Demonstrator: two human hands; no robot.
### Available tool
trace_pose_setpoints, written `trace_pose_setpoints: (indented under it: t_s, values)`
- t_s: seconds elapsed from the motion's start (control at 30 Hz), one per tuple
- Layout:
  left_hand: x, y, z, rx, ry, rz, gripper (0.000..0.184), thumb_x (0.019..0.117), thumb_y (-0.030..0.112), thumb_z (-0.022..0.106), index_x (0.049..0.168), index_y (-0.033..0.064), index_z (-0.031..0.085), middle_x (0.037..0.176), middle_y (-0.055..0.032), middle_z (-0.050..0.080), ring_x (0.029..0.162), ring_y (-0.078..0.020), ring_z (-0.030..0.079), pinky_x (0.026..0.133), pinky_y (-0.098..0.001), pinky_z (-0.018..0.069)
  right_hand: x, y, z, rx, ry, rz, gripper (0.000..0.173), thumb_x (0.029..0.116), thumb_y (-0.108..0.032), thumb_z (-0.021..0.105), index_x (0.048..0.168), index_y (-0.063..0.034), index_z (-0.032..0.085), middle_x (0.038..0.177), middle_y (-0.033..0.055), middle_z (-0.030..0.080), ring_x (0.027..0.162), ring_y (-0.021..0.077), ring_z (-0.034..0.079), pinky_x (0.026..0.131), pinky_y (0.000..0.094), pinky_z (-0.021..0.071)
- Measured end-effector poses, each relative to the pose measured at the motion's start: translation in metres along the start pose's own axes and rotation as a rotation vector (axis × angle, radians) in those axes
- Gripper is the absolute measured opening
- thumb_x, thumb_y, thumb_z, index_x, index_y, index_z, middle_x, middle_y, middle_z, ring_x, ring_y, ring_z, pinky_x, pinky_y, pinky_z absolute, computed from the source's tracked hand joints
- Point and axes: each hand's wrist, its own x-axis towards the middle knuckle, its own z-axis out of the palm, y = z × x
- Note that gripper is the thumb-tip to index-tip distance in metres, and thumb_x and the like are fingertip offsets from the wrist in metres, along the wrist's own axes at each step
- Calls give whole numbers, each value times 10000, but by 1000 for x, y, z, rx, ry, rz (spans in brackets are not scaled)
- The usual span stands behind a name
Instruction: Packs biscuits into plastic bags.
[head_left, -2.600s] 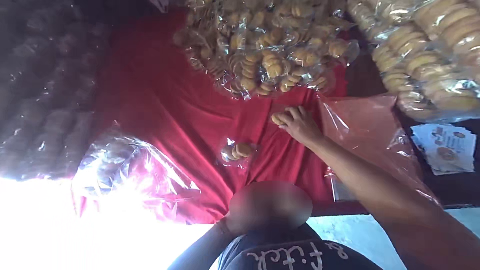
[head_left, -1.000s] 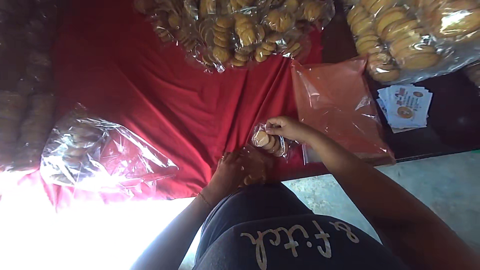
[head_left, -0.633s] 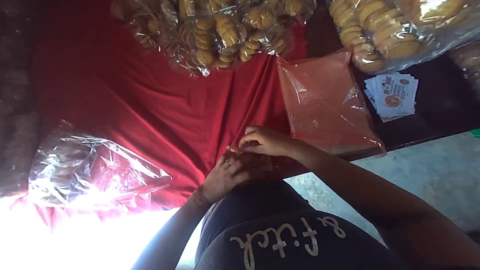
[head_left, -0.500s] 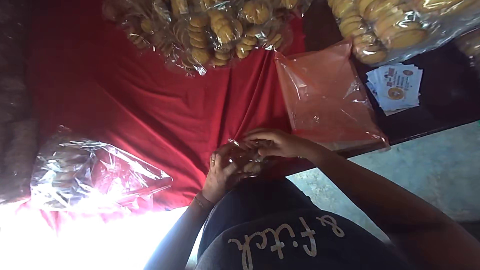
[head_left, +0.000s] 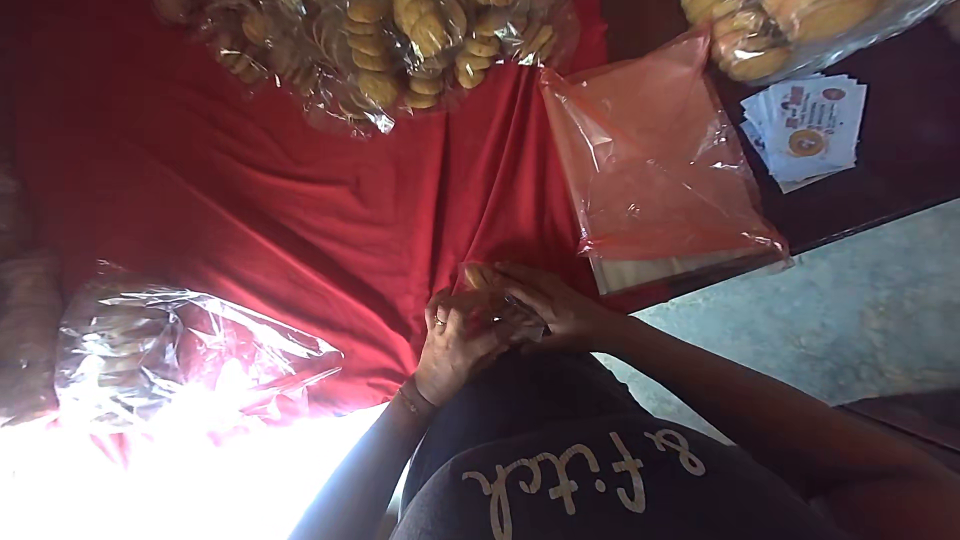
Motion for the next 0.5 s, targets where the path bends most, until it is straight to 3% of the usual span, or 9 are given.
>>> trace_pose_setpoints:
  t_s: [0.07,0.13,0.23,0.27,0.33,0.4,0.47,0.5]
  values:
    - [7,5,-3,81,-35,68,141,964,239,648,1039,330,725,1091,-56,653,1030,-243,591,964,-431,380,0,-4,-2,75,-45,62,959,828,-704,631,1532,-81,443,1615,194,349,1512,313,308,1214,470,290]
    - [6,3,1,-5,-72,108,177,964,152,637,1049,247,758,1039,-53,683,962,-234,612,901,-385,443,-3,-7,4,118,-8,90,1001,787,-727,644,1515,-64,467,1624,195,332,1524,318,281,1221,479,273]
    - [11,0,5,-133,9,235,163,990,93,597,1026,139,749,1003,-71,712,927,-220,627,898,-318,480,-6,-5,16,185,128,81,1051,791,-752,645,1513,-14,447,1586,219,392,1491,318,349,1210,482,308]
    - [12,1,5,-149,40,268,146,1002,98,590,1055,136,720,1040,-75,688,972,-221,615,940,-314,469,-7,-4,21,165,173,66,1003,823,-718,646,1506,-10,450,1560,227,425,1471,314,383,1203,464,326]
    - [7,0,6,-111,85,245,136,1014,196,606,1150,199,620,1153,-65,595,1125,-227,569,1060,-356,420,-7,1,35,14,313,-28,752,926,-563,643,1432,-19,527,1443,244,544,1379,303,507,1155,414,404]
    - [-4,-7,3,-67,108,93,380,973,463,649,1283,272,541,1311,-81,536,1295,-245,500,1149,-460,326,-7,2,39,-65,346,-75,669,931,-488,676,1390,-17,555,1396,252,577,1334,296,550,1140,392,428]
    - [-16,-21,-2,-90,-1,-38,723,892,610,676,1459,235,431,1503,-227,436,1441,-339,411,1203,-527,293,-6,1,37,-57,328,-59,711,910,-500,696,1401,-12,536,1424,258,556,1351,299,537,1147,392,417]
    - [-20,-24,-1,-166,-58,-85,804,866,572,727,1492,170,421,1524,-306,401,1434,-376,429,1191,-513,341,-6,1,38,-32,326,-55,732,910,-504,695,1419,-11,512,1447,264,531,1372,296,516,1155,384,406]
